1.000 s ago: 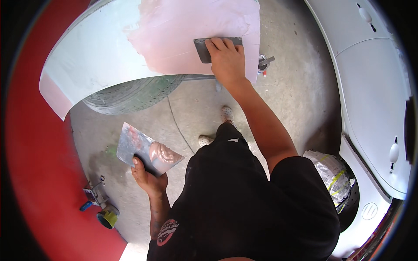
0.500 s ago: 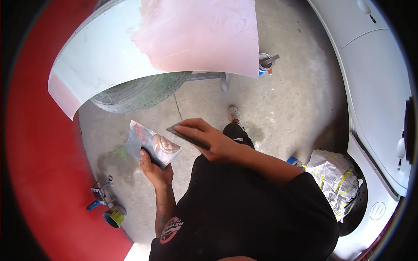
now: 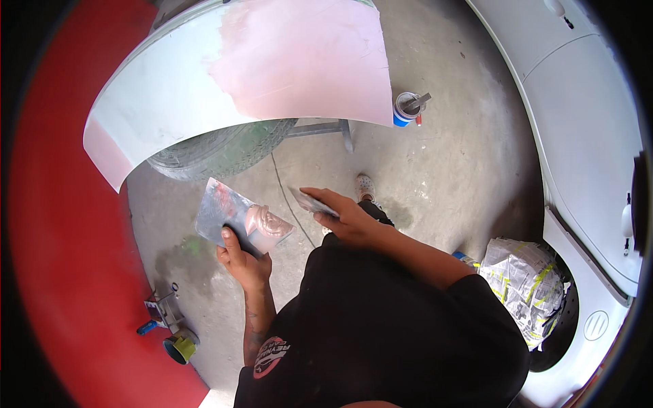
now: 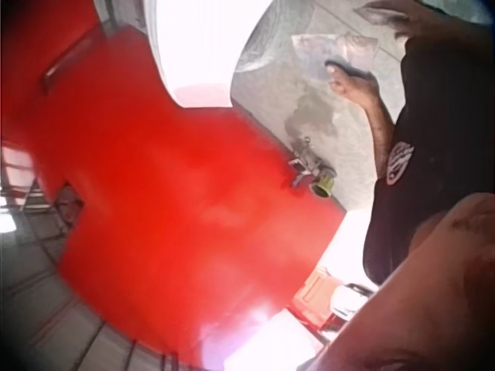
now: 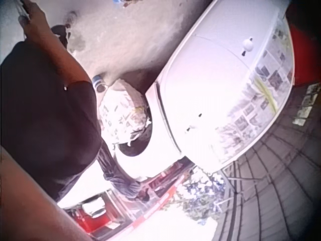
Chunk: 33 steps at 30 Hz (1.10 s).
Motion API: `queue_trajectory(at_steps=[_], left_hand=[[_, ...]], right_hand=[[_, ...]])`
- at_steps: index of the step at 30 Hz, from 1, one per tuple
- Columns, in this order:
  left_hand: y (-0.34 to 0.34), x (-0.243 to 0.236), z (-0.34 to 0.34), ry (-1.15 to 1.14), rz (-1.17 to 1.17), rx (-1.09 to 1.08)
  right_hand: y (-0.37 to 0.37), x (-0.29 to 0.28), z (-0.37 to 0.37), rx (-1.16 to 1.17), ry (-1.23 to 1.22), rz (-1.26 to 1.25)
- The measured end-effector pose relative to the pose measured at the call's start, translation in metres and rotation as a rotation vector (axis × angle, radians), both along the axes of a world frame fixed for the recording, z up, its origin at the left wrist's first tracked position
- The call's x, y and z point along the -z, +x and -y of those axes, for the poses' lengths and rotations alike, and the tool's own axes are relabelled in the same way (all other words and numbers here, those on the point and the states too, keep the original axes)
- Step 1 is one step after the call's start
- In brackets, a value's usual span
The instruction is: The person applies body filler onto a car panel using a metal spreader, mixes the filler between two metal spreaders, and smooths the applied filler across the panel.
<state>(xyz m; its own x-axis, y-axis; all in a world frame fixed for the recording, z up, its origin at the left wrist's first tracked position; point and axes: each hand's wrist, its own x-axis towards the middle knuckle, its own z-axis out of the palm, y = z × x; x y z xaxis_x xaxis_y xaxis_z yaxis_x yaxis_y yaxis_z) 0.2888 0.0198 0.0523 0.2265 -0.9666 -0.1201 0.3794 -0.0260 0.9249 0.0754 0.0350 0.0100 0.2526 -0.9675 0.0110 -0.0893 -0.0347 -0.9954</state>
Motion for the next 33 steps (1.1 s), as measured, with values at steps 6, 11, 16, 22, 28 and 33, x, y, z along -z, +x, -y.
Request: queue_trajectory(at_steps=[6,11,16,22,28,33], left_hand=[[-0.003,0.027,-0.001,-0.095,0.334,-0.103],[-0.003,-0.005,0.003,-0.058,0.258,-0.195],[-0.016,-0.003,0.000,-0.037,0.141,-0.180],[-0.009,0.006,-0.009,0.072,0.143,-0.151],[-0.013,0.015,-0.007,0.022,0.143,-0.110],[-0.011,0.019,-0.005,0.052,0.046,-0.087]], right_hand=[[0.001,-0.034,-0.003,-0.177,-0.174,-0.016],[-0.087,0.015,0.049,0.156,-0.437,-1.046],[-0.210,-0.053,0.192,0.743,-0.790,-1.482],[-0.186,-0.027,0.190,0.433,-0.705,-1.586],[-0.169,0.066,0.107,0.348,-0.734,-1.473],[-0.167,0.105,0.066,0.246,-0.570,-1.466]])
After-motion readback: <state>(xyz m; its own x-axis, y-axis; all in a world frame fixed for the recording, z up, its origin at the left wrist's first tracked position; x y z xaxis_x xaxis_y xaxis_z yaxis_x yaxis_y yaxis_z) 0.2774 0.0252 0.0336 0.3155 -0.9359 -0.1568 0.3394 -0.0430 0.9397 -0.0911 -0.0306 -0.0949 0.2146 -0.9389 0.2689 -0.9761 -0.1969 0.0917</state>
